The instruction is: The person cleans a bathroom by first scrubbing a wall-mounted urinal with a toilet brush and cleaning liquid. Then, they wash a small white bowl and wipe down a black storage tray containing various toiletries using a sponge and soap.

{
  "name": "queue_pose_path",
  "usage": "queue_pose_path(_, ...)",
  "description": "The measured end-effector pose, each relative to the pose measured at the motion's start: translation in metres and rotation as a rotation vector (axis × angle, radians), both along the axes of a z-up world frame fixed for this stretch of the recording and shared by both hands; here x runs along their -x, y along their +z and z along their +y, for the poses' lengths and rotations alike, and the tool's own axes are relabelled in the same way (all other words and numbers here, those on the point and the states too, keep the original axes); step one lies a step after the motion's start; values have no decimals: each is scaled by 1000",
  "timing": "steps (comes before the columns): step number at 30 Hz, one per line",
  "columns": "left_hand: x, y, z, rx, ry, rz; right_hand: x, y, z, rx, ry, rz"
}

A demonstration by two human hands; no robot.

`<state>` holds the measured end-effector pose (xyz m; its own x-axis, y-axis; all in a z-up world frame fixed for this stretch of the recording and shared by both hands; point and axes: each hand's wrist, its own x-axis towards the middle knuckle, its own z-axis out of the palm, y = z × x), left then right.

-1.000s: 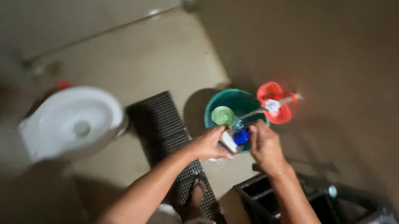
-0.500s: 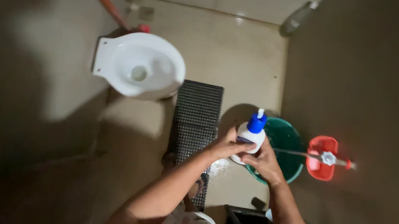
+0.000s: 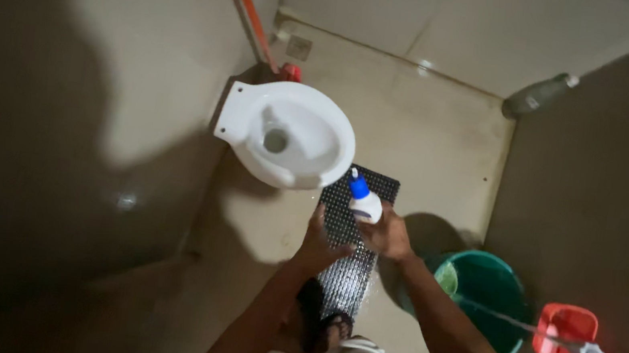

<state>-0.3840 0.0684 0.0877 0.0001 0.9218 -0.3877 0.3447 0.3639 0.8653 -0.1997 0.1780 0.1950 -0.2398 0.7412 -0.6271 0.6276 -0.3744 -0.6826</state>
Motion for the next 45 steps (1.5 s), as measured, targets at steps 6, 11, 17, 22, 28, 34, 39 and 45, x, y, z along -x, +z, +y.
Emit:
queue_pose_path(6,35,44,-22,27,224,-97,37,-71,68,-40,315,-407)
queue_pose_path(11,47,83,-26,527,462,-291,45,-145,109,-153,589,-563)
queue_pose_path(17,60,74,-49,323,517,-167,117,-146,179,-153,779,-591)
queue_pose_path(22,65,80,-61,413,708,-344,191,-122,210,-131,862,-686)
queue_pose_path(28,63,98,-54,297,737,-380,224,-102,184,-314,1036,-665)
queue_pose_path(34,73,120,-37,408,723,-293,183,-108,175,-294,1300,-787)
queue_pose_path(39,83,133,-27,499,718,-285,159,-106,209,-244,1230,-981)
queue_pose_path(45,91,104,-37,240,611,-157,206,-73,226,-370,1135,-856)
